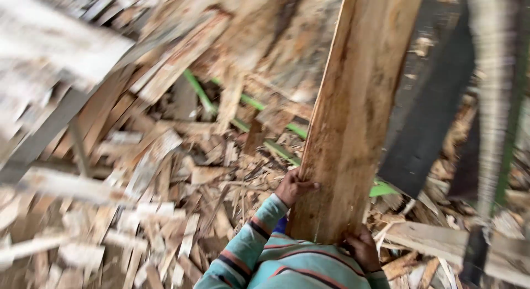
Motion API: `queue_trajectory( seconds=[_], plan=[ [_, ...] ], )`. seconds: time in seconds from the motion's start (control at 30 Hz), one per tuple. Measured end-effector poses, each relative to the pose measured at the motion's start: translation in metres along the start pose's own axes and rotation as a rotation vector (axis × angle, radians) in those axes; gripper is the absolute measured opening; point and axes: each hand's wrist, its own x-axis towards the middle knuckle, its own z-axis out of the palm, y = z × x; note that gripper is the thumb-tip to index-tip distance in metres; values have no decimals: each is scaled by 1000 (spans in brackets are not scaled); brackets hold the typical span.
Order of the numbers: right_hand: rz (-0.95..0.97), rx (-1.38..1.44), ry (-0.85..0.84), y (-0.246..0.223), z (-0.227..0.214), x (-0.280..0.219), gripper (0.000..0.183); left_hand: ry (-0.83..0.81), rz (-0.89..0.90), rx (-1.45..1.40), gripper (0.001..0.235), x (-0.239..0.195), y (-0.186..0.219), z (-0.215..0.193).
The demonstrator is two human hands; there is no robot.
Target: Cutting and trimming thin sheets of wood veneer using a large manual industrial cutter.
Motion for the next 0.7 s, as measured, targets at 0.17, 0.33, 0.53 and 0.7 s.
queue_trajectory(
  seconds=[0.17, 0.33, 0.53, 0.7],
  plan=[
    [-64, 3, -79, -72, 73, -1, 41, 137, 17, -256, 25, -48, 93, -28],
    [-119, -122, -139, -92, 150, 40, 36, 286, 80, -364, 31, -88, 135, -89],
    [-25, -464, -103, -158, 360, 81, 79, 688, 83, -253, 32, -114, 160, -261],
    [-531, -808, -538, -248, 616, 142, 79, 1098, 20, 13, 66, -94, 197, -474]
  ],
)
